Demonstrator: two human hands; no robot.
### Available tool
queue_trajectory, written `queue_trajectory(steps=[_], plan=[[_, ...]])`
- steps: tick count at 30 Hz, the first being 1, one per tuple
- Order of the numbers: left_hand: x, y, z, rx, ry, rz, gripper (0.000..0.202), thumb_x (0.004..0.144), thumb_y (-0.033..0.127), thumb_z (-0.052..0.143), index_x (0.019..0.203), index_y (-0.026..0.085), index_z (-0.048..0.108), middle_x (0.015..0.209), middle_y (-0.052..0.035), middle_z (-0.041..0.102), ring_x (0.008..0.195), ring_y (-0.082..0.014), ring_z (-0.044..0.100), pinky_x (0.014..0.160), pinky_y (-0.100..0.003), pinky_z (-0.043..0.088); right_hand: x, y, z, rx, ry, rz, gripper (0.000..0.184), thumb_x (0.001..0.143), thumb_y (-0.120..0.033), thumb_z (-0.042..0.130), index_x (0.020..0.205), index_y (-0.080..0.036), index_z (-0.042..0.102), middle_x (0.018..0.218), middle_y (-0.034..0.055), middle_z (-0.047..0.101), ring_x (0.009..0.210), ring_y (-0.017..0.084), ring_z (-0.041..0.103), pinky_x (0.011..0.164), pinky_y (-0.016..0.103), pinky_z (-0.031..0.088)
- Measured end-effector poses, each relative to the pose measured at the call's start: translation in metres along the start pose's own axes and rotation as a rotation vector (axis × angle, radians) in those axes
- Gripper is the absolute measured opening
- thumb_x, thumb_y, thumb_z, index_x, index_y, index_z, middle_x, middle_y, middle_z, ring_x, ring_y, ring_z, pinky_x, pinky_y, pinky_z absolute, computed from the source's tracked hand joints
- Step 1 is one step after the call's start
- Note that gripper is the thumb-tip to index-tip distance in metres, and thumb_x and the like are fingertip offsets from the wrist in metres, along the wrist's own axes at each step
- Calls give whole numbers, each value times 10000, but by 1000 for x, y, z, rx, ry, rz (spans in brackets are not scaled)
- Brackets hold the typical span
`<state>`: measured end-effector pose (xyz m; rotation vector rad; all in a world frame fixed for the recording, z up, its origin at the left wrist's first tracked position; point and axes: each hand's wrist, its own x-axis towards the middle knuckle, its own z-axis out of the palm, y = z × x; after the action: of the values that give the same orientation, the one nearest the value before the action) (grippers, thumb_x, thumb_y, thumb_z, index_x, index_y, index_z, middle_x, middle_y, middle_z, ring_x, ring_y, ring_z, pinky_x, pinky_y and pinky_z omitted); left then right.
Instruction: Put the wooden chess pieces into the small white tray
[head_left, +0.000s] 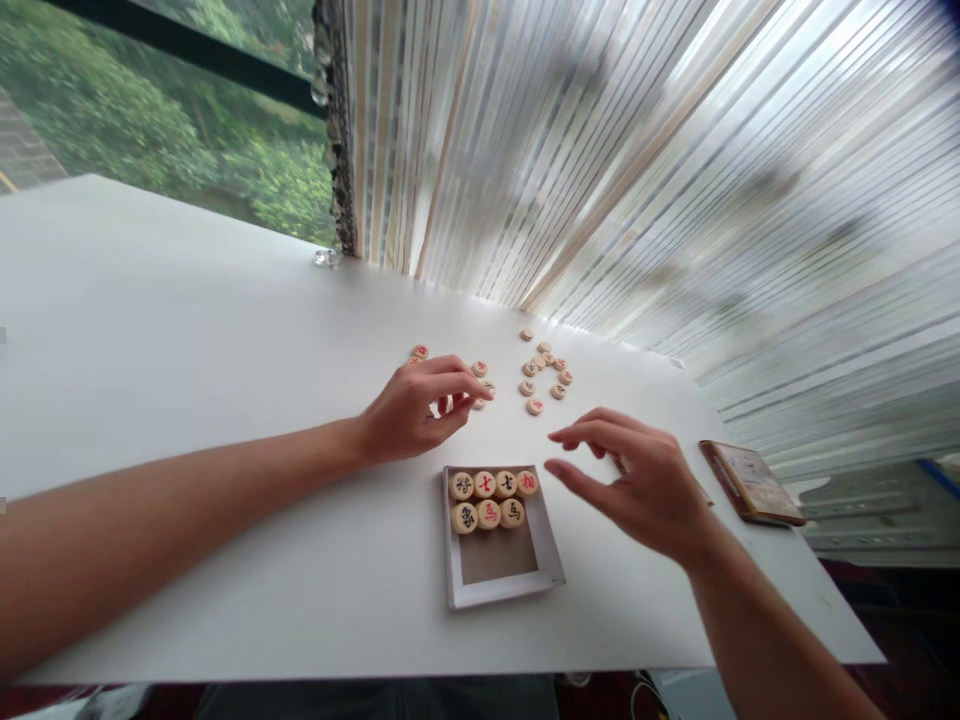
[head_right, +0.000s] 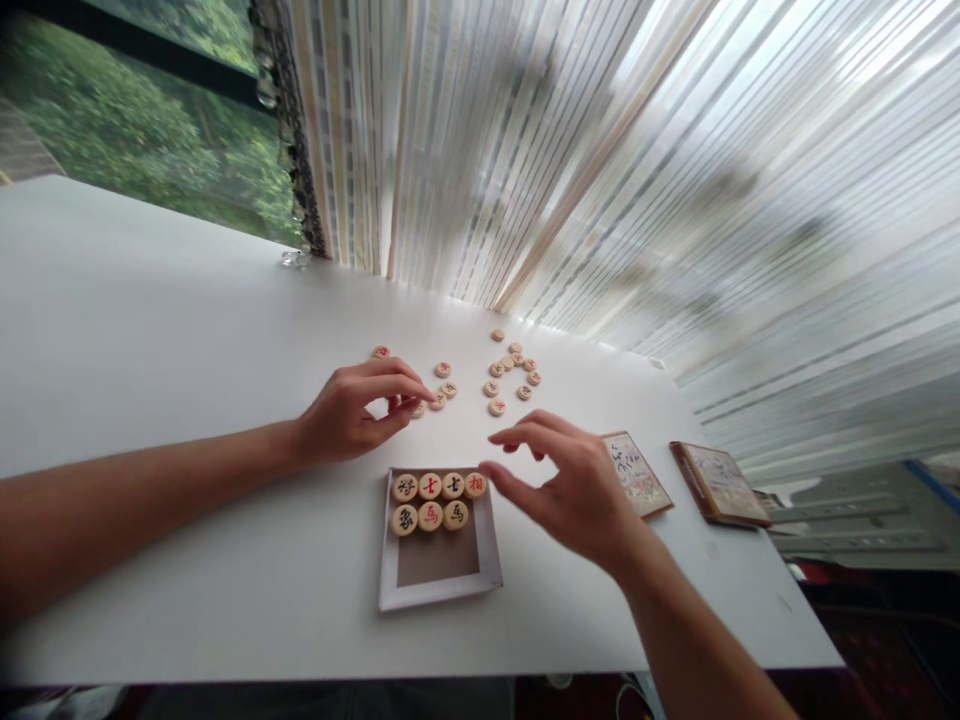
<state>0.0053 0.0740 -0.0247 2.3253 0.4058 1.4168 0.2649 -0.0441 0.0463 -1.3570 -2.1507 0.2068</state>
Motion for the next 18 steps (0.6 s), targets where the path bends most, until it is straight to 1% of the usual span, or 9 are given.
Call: queue_trajectory(steps=[2,4,6,7,9,11,14,16,18], plan=[[2,-4,-5,39,17,-7,213,908,32,659,1030,152,786,953,-62,751,698,-104,664,677,-225,567,26,10,-1,95,106,52,112,915,-309,802,986,-224,820,832,41,747,658,156,599,591,302,476],[5,-10,-13,99,25,-4,217,919,47,651,1046,158,789,942,-61,752,730,-119,678,710,-241,574,53,22,4,351,210,181,167,886,-355,817,960,-205,819,797,48,745,665,162,610,598,307,473],[9,-18,-21,172,54,-18,214,933,66,640,1049,163,790,934,-61,760,741,-130,681,706,-247,568,79,34,13,608,303,336,213,839,-385,828,936,-195,813,769,43,731,646,150,589,558,288,430],[11,-22,-26,213,80,-44,194,937,80,642,1035,159,789,924,-62,762,732,-133,680,705,-252,564,90,40,18,709,327,394,221,818,-387,825,910,-187,804,747,35,713,620,133,556,549,280,410],[14,-30,-32,276,103,-106,170,942,109,645,1019,152,791,876,-55,756,715,-141,684,710,-264,561,105,49,27,767,333,423,249,798,-399,807,897,-171,793,719,29,694,581,114,509,532,273,383],[14,-37,-36,322,121,-173,166,950,130,636,1008,154,790,849,-49,756,729,-152,690,734,-278,563,110,56,34,783,313,433,274,767,-399,816,886,-153,795,718,36,698,571,108,497,524,271,374],[13,-40,-36,365,113,-234,159,953,156,631,994,165,785,824,-36,755,724,-157,684,739,-284,564,106,65,40,783,262,450,300,744,-410,837,863,-137,796,701,40,701,573,114,509,524,276,382],[13,-38,-34,386,68,-234,157,955,165,630,983,163,784,823,-36,750,735,-159,694,745,-285,568,100,70,43,771,224,464,304,748,-417,833,849,-133,792,683,40,698,573,121,518,527,281,394],[14,-35,-33,397,18,-202,167,957,156,618,974,151,784,849,-49,757,759,-161,713,749,-281,567,95,74,47,754,190,479,292,753,-407,821,839,-130,790,683,45,703,576,128,530,538,293,410]])
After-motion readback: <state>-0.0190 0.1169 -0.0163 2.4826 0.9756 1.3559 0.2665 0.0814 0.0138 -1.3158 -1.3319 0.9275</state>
